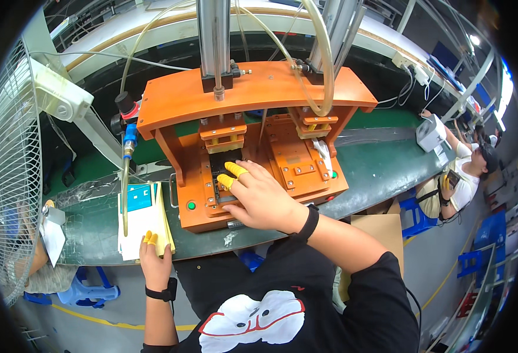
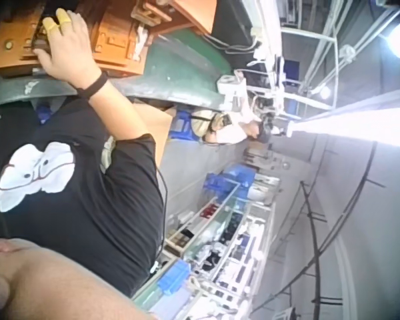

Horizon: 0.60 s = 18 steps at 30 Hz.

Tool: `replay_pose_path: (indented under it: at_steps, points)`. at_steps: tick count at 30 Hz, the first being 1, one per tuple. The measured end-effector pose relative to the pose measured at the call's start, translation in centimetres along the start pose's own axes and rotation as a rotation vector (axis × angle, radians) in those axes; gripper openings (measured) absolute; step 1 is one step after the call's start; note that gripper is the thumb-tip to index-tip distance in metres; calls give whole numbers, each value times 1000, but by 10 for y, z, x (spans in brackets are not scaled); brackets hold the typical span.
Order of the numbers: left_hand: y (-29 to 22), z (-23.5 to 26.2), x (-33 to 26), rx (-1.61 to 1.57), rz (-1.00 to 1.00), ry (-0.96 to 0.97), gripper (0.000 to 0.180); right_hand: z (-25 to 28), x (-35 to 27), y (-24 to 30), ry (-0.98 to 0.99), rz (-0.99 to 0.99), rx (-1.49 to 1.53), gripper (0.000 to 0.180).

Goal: Operating a pneumatic pressing machine to process black rubber or plastic components at an industrial workstation.

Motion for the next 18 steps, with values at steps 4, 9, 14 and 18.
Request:
replay_pose_path:
  at_steps: [4,9,14,18]
  points:
    - [5,-7,-4,-12,79,77,37,-8,5,0,90,-34,-58,62]
    - [-3,-2,-8,34,29,99,34,-14,9,-3,202,13,-61,64]
    - [10,15,-6,-53,123,113,26,14,13,35,-161,73,-99,50]
    - [32,43,17,-218,319,-82,20,-18,-4,76,-176,23,266,48]
Point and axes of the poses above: each hand's wrist, its own x-axis towards the middle knuckle, its own z-axis out of the back of the hand, y = z × x, the point moved 8 cm from there along x, towards the middle knuckle, and after that the axes turned 4 degrees about -x, right-handed, at the moved point
